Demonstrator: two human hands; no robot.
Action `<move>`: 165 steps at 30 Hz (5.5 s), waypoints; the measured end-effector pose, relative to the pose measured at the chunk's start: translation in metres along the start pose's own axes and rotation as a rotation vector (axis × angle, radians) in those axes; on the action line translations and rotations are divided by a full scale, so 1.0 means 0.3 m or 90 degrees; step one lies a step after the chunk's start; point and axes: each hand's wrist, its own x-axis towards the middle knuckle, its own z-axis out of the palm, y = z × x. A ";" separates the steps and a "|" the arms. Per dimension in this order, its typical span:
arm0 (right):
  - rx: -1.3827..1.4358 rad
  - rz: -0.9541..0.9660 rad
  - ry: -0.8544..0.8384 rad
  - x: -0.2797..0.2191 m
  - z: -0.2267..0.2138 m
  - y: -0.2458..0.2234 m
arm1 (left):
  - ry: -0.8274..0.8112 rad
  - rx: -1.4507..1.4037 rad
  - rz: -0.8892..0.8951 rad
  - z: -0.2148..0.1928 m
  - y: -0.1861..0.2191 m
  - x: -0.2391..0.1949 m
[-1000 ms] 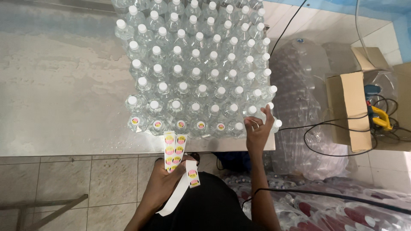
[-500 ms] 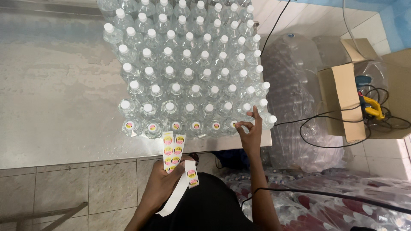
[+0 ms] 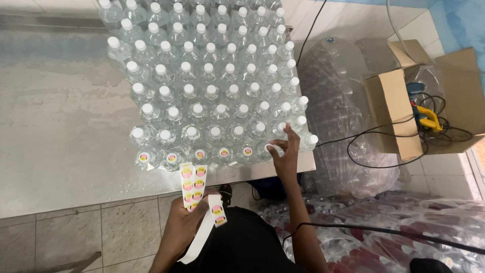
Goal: The person applies round stickers to the caps of numerous clear plastic bottles arranged on a stainless steel table. They peel stickers from a sheet and press them onto the bottle caps one by one, working across the rows of bottles.
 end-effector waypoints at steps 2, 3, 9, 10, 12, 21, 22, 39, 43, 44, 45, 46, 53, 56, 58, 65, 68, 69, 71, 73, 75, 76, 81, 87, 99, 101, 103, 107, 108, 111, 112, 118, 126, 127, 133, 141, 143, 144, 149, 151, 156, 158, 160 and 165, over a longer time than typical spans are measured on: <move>0.004 -0.005 0.033 -0.007 0.015 0.018 | 0.003 0.030 -0.007 -0.004 0.016 -0.011; 0.012 -0.011 0.058 -0.005 0.019 0.029 | 0.012 0.056 -0.015 -0.004 0.025 -0.013; 0.165 0.175 0.249 0.003 -0.061 -0.063 | 0.021 0.055 -0.039 -0.004 -0.003 0.033; 0.165 0.177 0.255 0.004 -0.084 -0.049 | 0.016 0.060 -0.039 0.000 0.010 0.028; 0.131 0.174 0.264 0.002 -0.127 -0.023 | 0.022 0.094 -0.056 0.005 0.034 0.015; 0.124 0.259 0.230 0.000 -0.168 -0.030 | -0.025 0.059 0.005 -0.002 0.005 0.029; 0.124 0.260 0.227 -0.003 -0.167 -0.036 | -0.023 0.058 0.003 -0.003 0.005 0.030; 0.115 0.310 0.256 -0.006 -0.155 -0.008 | -0.027 0.056 -0.021 0.012 0.028 0.040; 0.060 0.251 0.230 -0.014 -0.152 0.069 | -0.037 0.049 0.007 0.012 0.019 0.046; 0.059 0.238 0.227 -0.014 -0.150 0.065 | -0.037 0.047 0.007 0.012 0.019 0.046; 0.058 0.226 0.225 -0.014 -0.148 0.060 | -0.036 0.045 0.006 0.013 0.019 0.046; 0.058 0.226 0.224 -0.012 -0.148 0.060 | -0.036 0.045 0.006 0.014 0.022 0.045; 0.096 0.239 0.276 -0.001 -0.157 0.053 | -0.027 0.078 -0.006 0.023 0.043 0.023; 0.132 0.211 0.317 0.000 -0.193 0.077 | -0.040 0.048 0.019 0.019 0.023 0.041; 0.181 0.205 0.334 -0.001 -0.223 0.103 | -0.045 0.041 0.033 0.011 0.009 0.050; 0.000 0.352 0.321 0.026 -0.275 0.192 | -0.037 0.096 0.033 0.004 -0.010 0.058; 0.001 0.369 0.319 0.036 -0.268 0.187 | -0.024 0.101 0.008 0.010 0.004 0.049; 0.001 0.395 0.315 0.040 -0.264 0.176 | -0.016 0.098 -0.013 0.012 0.011 0.046; -0.016 0.371 0.314 0.038 -0.258 0.195 | -0.013 0.089 -0.025 0.023 0.035 0.029; -0.034 0.348 0.312 0.038 -0.252 0.202 | -0.009 0.081 -0.037 0.021 0.025 0.028; -0.069 0.353 0.322 0.044 -0.246 0.196 | -0.037 0.097 0.035 0.006 -0.014 0.050; -0.068 0.353 0.320 0.040 -0.248 0.204 | -0.035 0.096 0.035 0.013 -0.002 0.042; -0.093 0.283 0.324 0.043 -0.250 0.194 | -0.013 0.115 -0.042 0.038 0.047 0.014; 0.190 0.396 0.295 0.096 -0.283 0.257 | -0.045 0.094 0.028 0.035 -0.008 0.058; 0.254 0.199 0.059 -0.019 -0.135 -0.230 | -0.088 0.053 0.232 0.083 0.059 0.071; 0.259 0.115 -0.090 -0.052 -0.089 -0.344 | -0.053 0.065 0.249 0.072 0.073 0.071; 0.262 0.031 -0.236 -0.075 -0.071 -0.467 | -0.018 0.080 0.266 0.049 0.081 0.065; 0.507 -0.111 -0.487 -0.066 -0.101 -0.693 | 0.051 0.054 0.268 -0.002 0.095 0.060; 0.568 -0.146 -0.558 -0.063 -0.108 -0.744 | 0.042 0.029 0.291 -0.015 0.100 0.055; 0.142 -0.269 -0.344 -0.048 -0.063 -0.745 | 0.049 0.056 0.262 -0.012 0.113 0.040; 0.147 -0.274 -0.351 -0.004 -0.032 -0.762 | 0.058 0.053 0.263 -0.009 0.110 0.034; 0.151 0.033 -0.623 0.145 0.141 -0.781 | -0.001 0.094 0.230 0.010 0.068 0.047; 0.250 0.158 -0.449 0.152 0.191 -0.800 | -0.096 0.085 0.227 -0.023 0.029 0.047; 0.249 0.157 -0.455 0.170 0.181 -0.800 | -0.092 0.081 0.227 -0.033 0.030 0.044; 0.267 0.132 -0.332 0.233 0.199 -0.788 | -0.216 0.029 0.253 -0.058 0.028 0.033; 0.297 0.300 -0.449 0.136 0.268 -0.707 | -0.030 -0.098 0.065 -0.035 0.076 -0.002; 0.289 0.235 -0.536 0.033 0.209 -0.626 | 0.018 -0.156 0.081 -0.052 0.064 0.021; 0.275 0.178 -0.622 -0.019 0.172 -0.582 | 0.062 -0.218 0.088 -0.052 0.049 0.027; 0.215 0.092 -0.707 -0.085 0.132 -0.668 | 0.045 -0.171 0.168 -0.048 0.087 -0.041; 0.154 0.119 -0.746 -0.078 0.131 -0.696 | 0.059 -0.139 0.167 -0.052 0.076 -0.039; 0.580 0.076 -0.815 -0.065 0.136 -0.747 | 0.101 -0.083 0.242 -0.057 0.058 -0.031; 0.631 0.113 -0.776 -0.083 0.142 -0.682 | 0.090 -0.098 0.267 -0.065 0.056 -0.042; 0.681 0.151 -0.735 -0.083 0.136 -0.620 | 0.080 -0.113 0.293 -0.075 0.077 -0.061; 0.846 0.155 -0.451 0.000 0.069 -0.672 | 0.105 -0.064 0.276 -0.111 0.045 -0.015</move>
